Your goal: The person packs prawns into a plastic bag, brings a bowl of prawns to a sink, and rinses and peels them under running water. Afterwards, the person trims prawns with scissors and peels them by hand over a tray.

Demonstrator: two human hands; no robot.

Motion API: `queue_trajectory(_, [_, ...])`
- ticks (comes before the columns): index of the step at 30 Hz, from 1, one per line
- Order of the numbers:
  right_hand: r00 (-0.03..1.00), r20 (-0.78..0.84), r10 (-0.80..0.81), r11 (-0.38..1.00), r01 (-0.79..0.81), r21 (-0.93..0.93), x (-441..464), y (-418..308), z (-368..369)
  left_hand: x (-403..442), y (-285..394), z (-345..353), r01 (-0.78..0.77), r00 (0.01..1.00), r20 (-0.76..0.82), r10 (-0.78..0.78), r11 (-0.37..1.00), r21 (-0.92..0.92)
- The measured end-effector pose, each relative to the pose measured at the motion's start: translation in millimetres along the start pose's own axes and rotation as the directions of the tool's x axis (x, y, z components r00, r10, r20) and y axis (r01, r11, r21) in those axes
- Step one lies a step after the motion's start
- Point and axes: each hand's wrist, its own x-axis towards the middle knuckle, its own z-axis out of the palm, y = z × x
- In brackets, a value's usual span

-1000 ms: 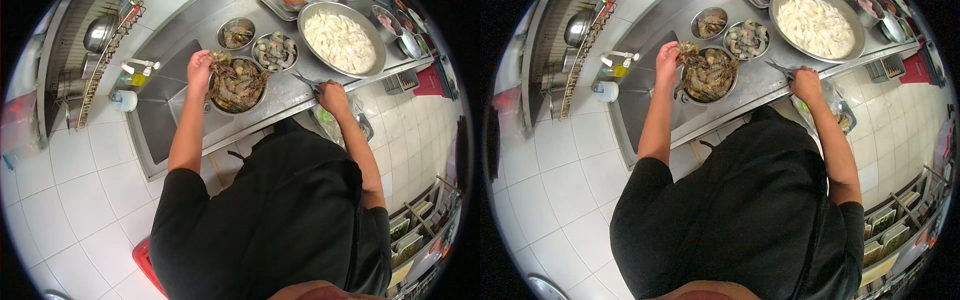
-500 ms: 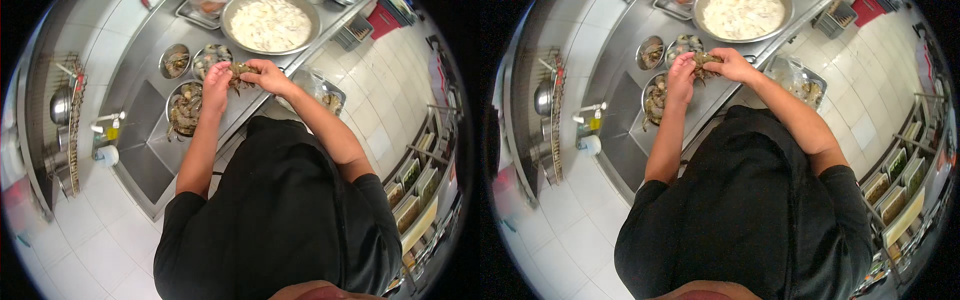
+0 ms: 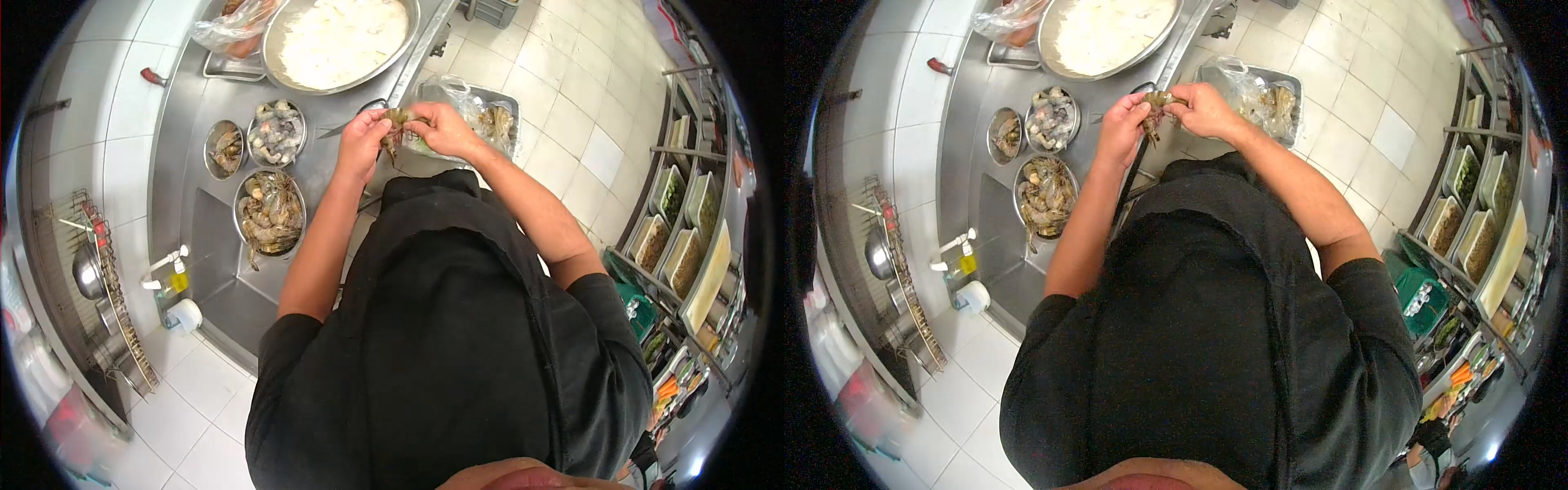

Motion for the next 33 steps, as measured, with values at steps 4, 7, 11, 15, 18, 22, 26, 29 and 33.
queue_trajectory(4, [0.994, -0.017, -0.111, 0.977, 0.106, -0.185, -10.9, -9.1, -28.3, 10.5, -1.2, 15.3, 0.102, 0.994, 0.046, -0.104, 0.994, 0.032])
queue_trajectory(7, [0.99, -0.02, -0.141, 0.96, 0.131, -0.248, -19.3, -11.7, -46.1, 16.8, -2.8, 27.8, 0.171, 0.981, 0.095, -0.171, 0.985, 0.002])
queue_trajectory(11, [0.997, 0.026, -0.076, 0.991, 0.079, -0.113, -25.8, -5.4, -63.1, 17.2, 4.7, 48.7, 0.242, 0.965, 0.12, -0.232, 0.967, -0.079])
queue_trajectory(15, [0.997, 0.07, 0.033, 0.999, -0.03, -0.038, -31.7, -14.3, -72.4, 19.0, 3.8, 51.9, 0.254, 0.955, 0.184, -0.231, 0.96, -0.114])
queue_trajectory(18, [0.987, 0.047, -0.152, 0.96, 0.158, -0.23, -30.6, -9.3, -79.3, 21.5, -0.7, 51.8, 0.271, 0.948, 0.197, -0.248, 0.957, -0.099])
queue_trajectory(22, [0.95, 0.108, -0.293, 0.823, 0.308, -0.477, -30.4, -8.9, -89.3, 24.5, -7.7, 50.1, 0.292, 0.942, 0.189, -0.278, 0.955, -0.05])
queue_trajectory(26, [0.968, 0.146, -0.206, 0.76, 0.252, -0.599, -30.3, 3.6, -104.1, 31.6, -14.7, 53.3, 0.309, 0.938, 0.166, -0.304, 0.951, -0.006])
queue_trajectory(29, [0.992, 0.083, -0.09, 0.74, 0.122, -0.662, -25.1, 19.7, -127.2, 31.2, -9.0, 48.0, 0.274, 0.958, 0.068, -0.279, 0.959, 0.074])
queue_trajectory(33, [0.999, -0.014, -0.049, 0.713, 0.025, -0.7, -24.9, 48.3, -147.2, 38.1, -16.2, 26.2, 0.186, 0.982, 0.005, -0.19, 0.966, 0.178])
